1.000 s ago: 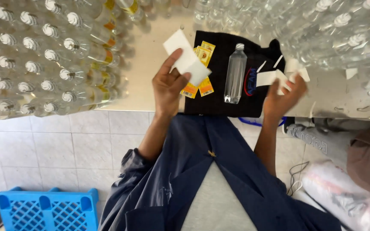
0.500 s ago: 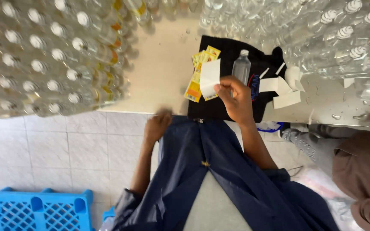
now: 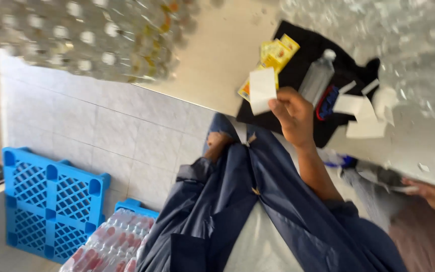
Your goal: The person repeatedly picks up clear plastic bottles from a table, peels yellow labels from a sheet, and applies them to the bottles. After labeling, the person places the bottles back onto the table among other similar bottles.
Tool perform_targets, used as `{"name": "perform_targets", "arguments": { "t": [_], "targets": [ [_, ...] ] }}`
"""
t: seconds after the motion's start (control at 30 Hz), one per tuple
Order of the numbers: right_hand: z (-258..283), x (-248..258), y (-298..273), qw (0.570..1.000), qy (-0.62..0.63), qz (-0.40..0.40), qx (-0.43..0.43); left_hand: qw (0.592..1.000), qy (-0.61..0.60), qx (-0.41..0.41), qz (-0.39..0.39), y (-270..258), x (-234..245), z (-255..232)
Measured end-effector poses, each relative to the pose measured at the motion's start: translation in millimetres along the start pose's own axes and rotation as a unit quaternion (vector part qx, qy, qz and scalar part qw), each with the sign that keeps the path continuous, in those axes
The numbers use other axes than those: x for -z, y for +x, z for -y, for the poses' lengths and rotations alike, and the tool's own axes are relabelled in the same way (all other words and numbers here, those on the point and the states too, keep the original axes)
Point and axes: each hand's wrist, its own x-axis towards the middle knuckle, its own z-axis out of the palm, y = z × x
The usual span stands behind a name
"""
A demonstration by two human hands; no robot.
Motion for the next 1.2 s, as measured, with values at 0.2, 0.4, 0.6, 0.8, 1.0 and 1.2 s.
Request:
{"name": "perform_targets", "arguments": {
  "t": [0.2, 0.4, 0.6, 0.8, 1.0, 1.2],
  "targets": [
    [8, 2, -4, 1.0, 0.009, 0.009, 0.007, 0.998, -0.069, 0.004, -0.012, 30, 11, -14],
    [-5, 23, -4, 0.999, 0.003, 0.04, 0.012, 0.991, -0.108, 0.012, -0.078, 30, -30, -74],
    [-46, 47, 12, 0.996, -0.077, 0.017, -0.045, 0.983, -0.152, 0.035, -0.101, -22, 26, -41],
    [-50, 45, 25, 0.999, 0.002, 0.024, -0.038, 0.99, -0.083, -0.117, -0.008, -72, 84, -32],
    [-65, 48, 14, 0.998, -0.036, -0.059, -0.008, 0.764, -0.159, -0.448, -0.437, -102, 86, 17],
    [17, -8, 12, 0.996, 0.004, -0.091, 0.02, 0.426, -0.447, -0.545, -0.566, -329, 240, 107]
  ]
}}
